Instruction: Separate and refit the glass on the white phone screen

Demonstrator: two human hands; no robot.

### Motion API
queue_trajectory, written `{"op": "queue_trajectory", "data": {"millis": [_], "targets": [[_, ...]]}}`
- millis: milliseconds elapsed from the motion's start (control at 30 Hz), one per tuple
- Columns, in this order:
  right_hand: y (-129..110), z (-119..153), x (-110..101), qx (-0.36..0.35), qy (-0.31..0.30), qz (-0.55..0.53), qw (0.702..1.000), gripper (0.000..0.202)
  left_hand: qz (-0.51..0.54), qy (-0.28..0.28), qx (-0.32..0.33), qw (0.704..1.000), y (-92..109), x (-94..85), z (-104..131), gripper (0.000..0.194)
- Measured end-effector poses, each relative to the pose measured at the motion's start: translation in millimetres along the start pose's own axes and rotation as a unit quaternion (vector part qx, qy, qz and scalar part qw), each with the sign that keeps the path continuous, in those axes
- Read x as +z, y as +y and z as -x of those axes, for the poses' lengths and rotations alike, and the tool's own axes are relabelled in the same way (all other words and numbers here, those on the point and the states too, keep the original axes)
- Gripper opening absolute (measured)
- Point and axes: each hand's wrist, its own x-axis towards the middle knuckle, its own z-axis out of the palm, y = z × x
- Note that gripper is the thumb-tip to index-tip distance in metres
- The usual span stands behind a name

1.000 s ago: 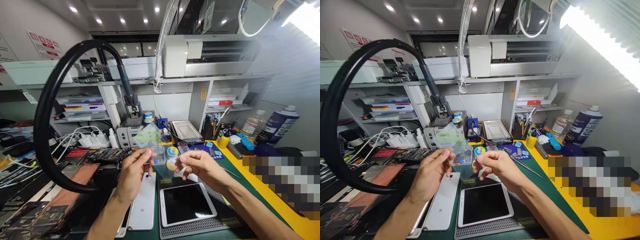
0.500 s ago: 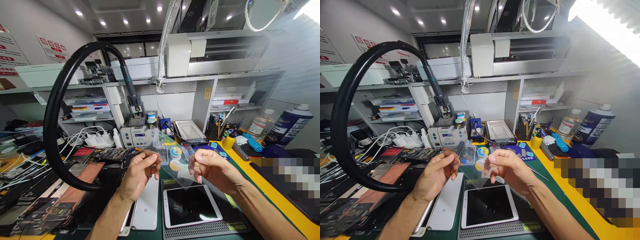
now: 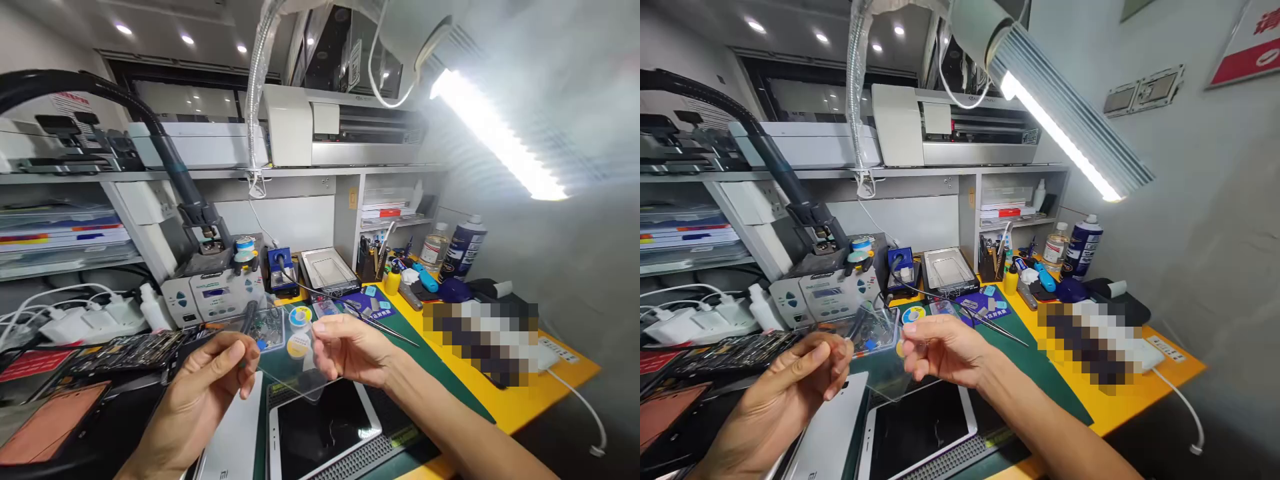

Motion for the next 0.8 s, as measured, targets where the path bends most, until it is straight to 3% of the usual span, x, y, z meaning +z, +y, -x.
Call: {"op": "queue_trajectory", "data": {"millis": [267, 433, 800], "targets": [[8.8, -6.1, 4.1, 0.023, 0.018, 0.006, 1.0, 0.033, 0.047, -0.003, -0.019, 0.999, -3.2, 0.8, 2.0, 0.017], [12.6, -4.8, 2.0, 0.057, 0.023, 0.009, 0.998, 0.03, 0.063, -0.038, 0.015, 0.997, -4.4, 5.2, 2.4, 0.011], [20.1, -4.4, 3.8, 0.1, 0.037, -0.001, 0.994, 0.021, 0.014, -0.015, 0.103, 0.994, -4.1, 13.7, -1.4, 0.007]]}}
